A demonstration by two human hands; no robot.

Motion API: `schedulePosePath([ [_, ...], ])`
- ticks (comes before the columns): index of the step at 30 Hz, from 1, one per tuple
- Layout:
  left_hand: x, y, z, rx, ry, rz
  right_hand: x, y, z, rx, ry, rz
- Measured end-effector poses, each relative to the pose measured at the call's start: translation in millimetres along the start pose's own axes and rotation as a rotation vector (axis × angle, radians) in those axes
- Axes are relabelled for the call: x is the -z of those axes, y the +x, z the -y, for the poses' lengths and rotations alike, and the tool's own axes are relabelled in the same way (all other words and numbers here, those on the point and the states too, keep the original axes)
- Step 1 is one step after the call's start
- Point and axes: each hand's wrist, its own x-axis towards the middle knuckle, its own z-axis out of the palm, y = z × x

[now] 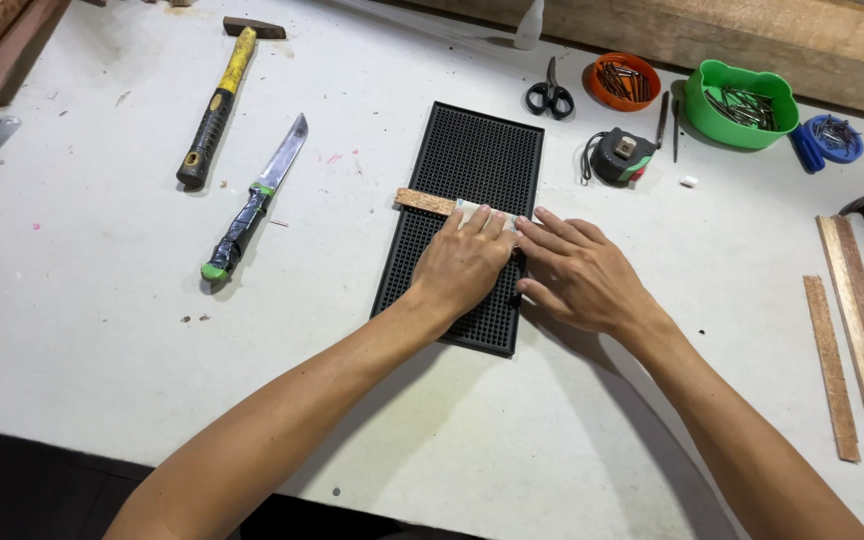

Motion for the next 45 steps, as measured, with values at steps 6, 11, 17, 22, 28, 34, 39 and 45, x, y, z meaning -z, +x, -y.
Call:
schedulePosePath([
  [6,29,-27,36,0.023,0.011,-0.038,0,40,31,0.015,0.003,0.003],
  [11,50,-35,72,0.052,0.033,-0.006,-8,82,44,0.055,0.039,-0.01],
  [17,56,-31,86,0.019,0.052,0.063,-10,92,40,0.058,0.073,-0.03],
  [22,22,-14,82,-0.117,0.006,0.054,1,61,28,0.034,0.076,-0.066],
  [28,-4,12,47,-0.252,-0.095,0.036,12,15,11,-0.074,0.058,-0.04],
  [34,15,8,57,-0.224,-0.083,0.049,9,20,16,-0.039,-0.002,-0.063],
  [39,52,-11,92,-0.139,-0.105,0.068,5,62,37,-0.023,0.13,0.007],
  [45,80,-23,122,-0.115,-0.108,0.13,-5,104,50,0.035,0.141,0.004],
])
